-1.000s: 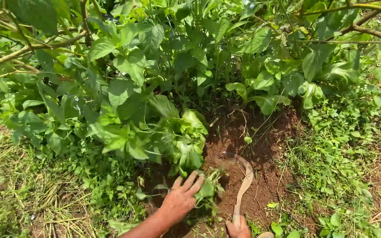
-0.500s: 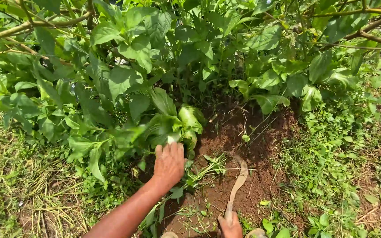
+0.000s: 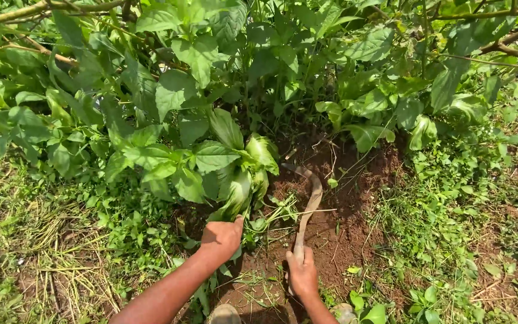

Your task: Manual weeding in a field using a sickle to cut stems and hands to pull roots.

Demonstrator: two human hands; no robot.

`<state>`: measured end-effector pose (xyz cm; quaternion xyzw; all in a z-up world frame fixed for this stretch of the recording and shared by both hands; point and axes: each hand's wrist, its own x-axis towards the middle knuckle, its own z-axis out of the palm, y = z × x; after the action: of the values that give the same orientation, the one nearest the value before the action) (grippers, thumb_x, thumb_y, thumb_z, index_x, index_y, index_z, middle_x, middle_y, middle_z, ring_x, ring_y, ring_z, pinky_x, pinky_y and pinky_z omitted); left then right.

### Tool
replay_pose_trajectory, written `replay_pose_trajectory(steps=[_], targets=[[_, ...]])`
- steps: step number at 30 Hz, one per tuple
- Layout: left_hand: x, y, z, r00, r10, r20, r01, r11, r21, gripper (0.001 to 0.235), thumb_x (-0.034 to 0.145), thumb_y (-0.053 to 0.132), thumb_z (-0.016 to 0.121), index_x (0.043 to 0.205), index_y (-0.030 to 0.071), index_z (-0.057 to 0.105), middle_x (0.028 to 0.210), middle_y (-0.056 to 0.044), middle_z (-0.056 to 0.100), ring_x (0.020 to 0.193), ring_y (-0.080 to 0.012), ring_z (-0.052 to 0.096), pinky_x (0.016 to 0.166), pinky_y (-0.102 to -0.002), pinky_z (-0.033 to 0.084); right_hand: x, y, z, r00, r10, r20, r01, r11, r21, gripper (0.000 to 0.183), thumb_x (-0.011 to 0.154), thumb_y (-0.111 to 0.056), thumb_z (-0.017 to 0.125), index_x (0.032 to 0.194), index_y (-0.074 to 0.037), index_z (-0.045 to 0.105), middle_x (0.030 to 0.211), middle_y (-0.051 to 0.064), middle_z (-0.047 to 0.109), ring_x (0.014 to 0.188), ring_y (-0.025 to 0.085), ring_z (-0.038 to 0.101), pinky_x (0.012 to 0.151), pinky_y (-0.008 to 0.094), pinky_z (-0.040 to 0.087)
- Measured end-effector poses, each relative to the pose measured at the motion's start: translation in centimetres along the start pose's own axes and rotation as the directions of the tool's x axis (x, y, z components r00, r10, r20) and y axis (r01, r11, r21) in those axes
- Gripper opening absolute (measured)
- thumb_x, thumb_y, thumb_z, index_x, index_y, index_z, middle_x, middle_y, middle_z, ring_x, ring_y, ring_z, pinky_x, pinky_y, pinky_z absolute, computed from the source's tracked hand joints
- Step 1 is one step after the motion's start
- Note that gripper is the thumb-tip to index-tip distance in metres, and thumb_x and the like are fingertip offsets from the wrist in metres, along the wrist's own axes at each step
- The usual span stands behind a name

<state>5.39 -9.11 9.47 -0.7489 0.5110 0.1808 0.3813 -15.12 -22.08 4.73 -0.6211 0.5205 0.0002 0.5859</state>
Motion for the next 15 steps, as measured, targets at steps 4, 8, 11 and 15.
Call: replay_pose_trajectory(steps=[4, 8, 11, 15], targets=[[-0.3, -0.3, 2.6, 0.858, 0.428, -0.285, 0.213, 0.209, 0.955, 0.074, 0.079, 0.005, 0.076, 0.147, -0.011, 0.051, 0.070, 0.001, 0.062, 0.043, -0.0010, 0.048, 0.030, -0.012, 0.045, 0.7, -4.9, 1.4, 0.998, -0.026, -0.065, 0.019, 0.994, -0.104, 0.025, 0.105, -0.031, 0.053, 0.125, -0.019, 0.046, 0.082, 0.000, 0.058, 0.058, 0.012, 0.049, 0.045, 0.024, 0.044], [-1.3, -1.2, 1.3, 0.856, 0.397, -0.332, 0.242, 0.259, 0.935, 0.073, 0.076, 0.003, 0.075, 0.145, -0.008, 0.055, 0.061, 0.009, 0.045, 0.042, 0.0006, 0.047, 0.030, -0.010, 0.045, 0.3, 1.7, 1.0, 0.981, -0.043, 0.190, 0.122, 0.894, -0.432, 0.024, 0.105, -0.018, 0.052, 0.128, -0.011, 0.045, 0.079, 0.001, 0.065, 0.047, 0.008, 0.049, 0.033, 0.018, 0.045], [-1.5, -1.3, 0.4, 0.901, 0.404, -0.160, 0.182, -0.016, 0.983, 0.058, 0.106, 0.032, 0.047, 0.144, -0.011, 0.053, 0.057, 0.012, 0.037, 0.037, 0.0016, 0.039, 0.027, -0.010, 0.037, 1.3, 5.6, 0.4, 0.978, -0.097, 0.185, 0.172, 0.876, -0.450, 0.033, 0.098, -0.026, 0.064, 0.127, -0.019, 0.049, 0.082, 0.001, 0.069, 0.056, 0.012, 0.061, 0.044, 0.029, 0.058], [-2.4, -1.4, -1.5, 0.925, 0.322, -0.202, -0.007, 0.545, 0.839, 0.063, 0.096, 0.014, 0.058, 0.152, -0.011, 0.043, 0.060, 0.010, 0.044, 0.039, -0.0011, 0.038, 0.029, -0.015, 0.037, 1.4, -1.1, 1.8, 0.992, -0.125, -0.020, 0.120, 0.978, -0.169, 0.016, 0.104, -0.020, 0.058, 0.116, -0.013, 0.051, 0.075, -0.001, 0.058, 0.050, 0.010, 0.047, 0.038, 0.021, 0.047]])
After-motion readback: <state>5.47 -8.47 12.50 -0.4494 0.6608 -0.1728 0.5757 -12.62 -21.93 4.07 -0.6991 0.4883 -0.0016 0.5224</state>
